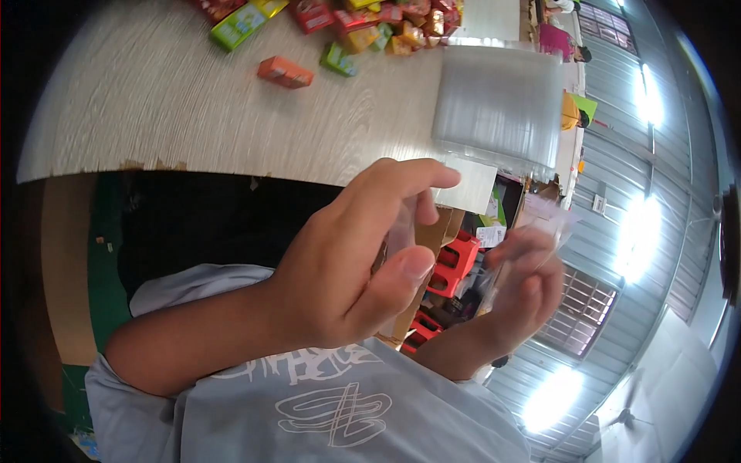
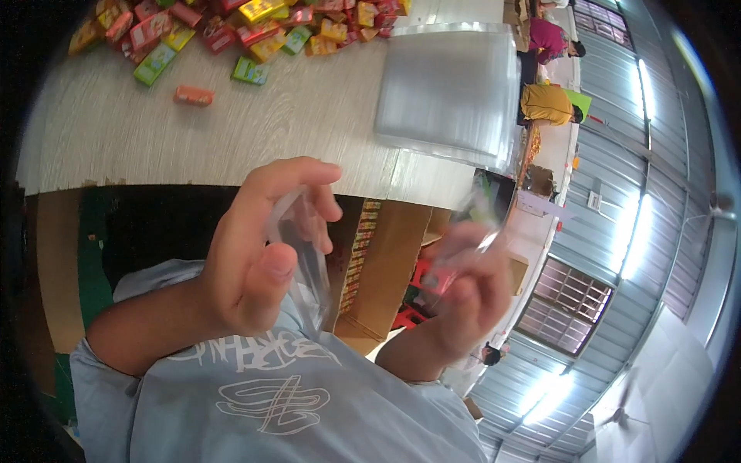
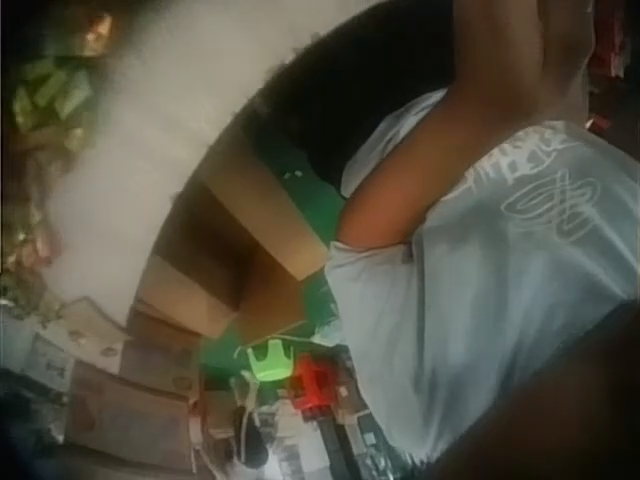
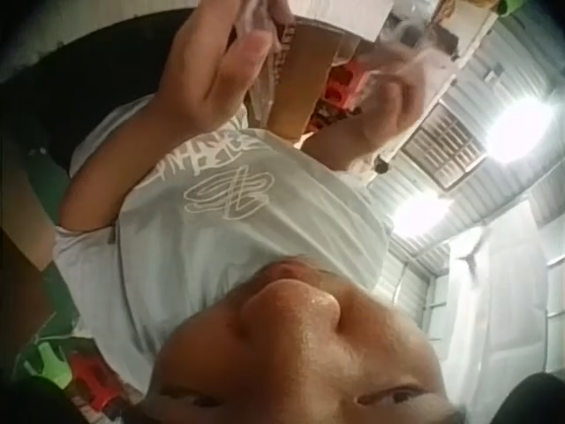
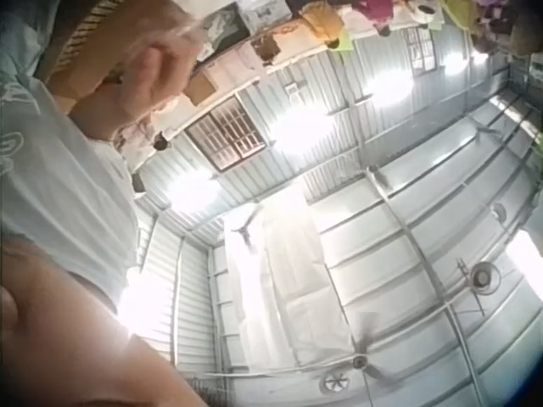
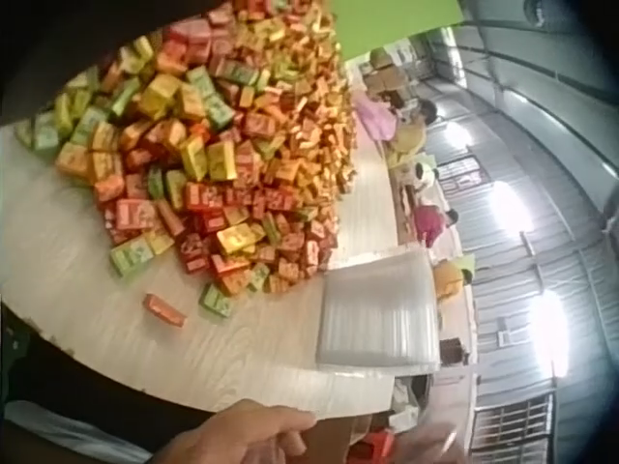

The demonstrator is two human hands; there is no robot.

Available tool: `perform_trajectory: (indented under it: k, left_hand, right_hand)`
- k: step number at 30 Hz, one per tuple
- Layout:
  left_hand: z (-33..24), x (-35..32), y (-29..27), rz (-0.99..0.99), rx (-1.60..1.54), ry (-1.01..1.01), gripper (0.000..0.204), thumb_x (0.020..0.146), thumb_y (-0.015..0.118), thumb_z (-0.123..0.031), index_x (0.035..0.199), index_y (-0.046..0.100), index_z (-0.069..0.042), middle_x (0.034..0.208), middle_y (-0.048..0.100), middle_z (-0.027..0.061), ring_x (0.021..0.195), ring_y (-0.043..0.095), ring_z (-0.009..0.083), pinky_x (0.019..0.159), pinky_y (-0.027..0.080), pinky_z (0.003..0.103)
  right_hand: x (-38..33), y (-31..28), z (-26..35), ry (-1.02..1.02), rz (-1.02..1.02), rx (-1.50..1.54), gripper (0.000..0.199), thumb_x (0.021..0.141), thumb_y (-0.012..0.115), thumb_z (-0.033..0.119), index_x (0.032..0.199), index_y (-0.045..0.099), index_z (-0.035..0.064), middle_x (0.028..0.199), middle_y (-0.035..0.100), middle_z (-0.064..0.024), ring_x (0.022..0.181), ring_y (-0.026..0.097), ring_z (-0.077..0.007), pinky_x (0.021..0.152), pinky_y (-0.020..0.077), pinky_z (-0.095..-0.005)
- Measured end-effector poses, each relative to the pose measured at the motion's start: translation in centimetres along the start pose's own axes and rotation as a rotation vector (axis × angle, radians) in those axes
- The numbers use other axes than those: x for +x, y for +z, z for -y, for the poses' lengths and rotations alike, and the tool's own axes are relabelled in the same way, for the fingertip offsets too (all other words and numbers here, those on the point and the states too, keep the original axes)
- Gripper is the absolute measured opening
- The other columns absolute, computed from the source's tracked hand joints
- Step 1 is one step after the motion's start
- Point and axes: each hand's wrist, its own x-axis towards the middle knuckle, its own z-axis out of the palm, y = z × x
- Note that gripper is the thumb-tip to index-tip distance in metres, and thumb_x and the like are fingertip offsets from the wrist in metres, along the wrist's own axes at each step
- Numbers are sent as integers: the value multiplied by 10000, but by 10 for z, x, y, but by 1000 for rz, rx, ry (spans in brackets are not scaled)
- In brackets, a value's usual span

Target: The recorder is packing small colorful toy parts into clear plastic containers at a factory workstation.

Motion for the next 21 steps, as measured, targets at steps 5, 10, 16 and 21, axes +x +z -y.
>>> perform_trajectory:
  k: [5,10,16,21]
  left_hand:
    - [-6,15,1,30,102,91,634,1008,569,-449,1383,404,35,1156,512,164,921,608,201,815,510,337]
    - [-26,41,-7,-6,287,279,589,987,599,-430,1324,430,22,1201,495,200,961,643,270,878,540,383]
    - [-48,49,4,-40,353,220,564,1002,577,-432,1326,433,6,1210,494,201,970,658,315,896,526,436]
    - [-46,44,-12,10,304,200,490,976,636,-266,1339,447,3,1251,492,179,1059,595,266,947,477,394]
  right_hand:
    - [63,-48,-30,28,-307,-477,250,999,613,218,1092,651,-11,1067,644,-90,846,570,-155,779,474,-292]
    - [118,-40,-44,103,-273,-616,311,968,674,319,1097,675,36,1055,644,-73,889,604,-201,801,489,-328]
    - [133,-33,-53,216,-167,-638,370,958,653,369,1119,680,36,1129,672,-170,937,650,-327,853,511,-419]
    - [125,-34,-49,167,-160,-599,341,978,624,344,1108,680,33,1134,677,-172,1005,634,-347,901,495,-431]
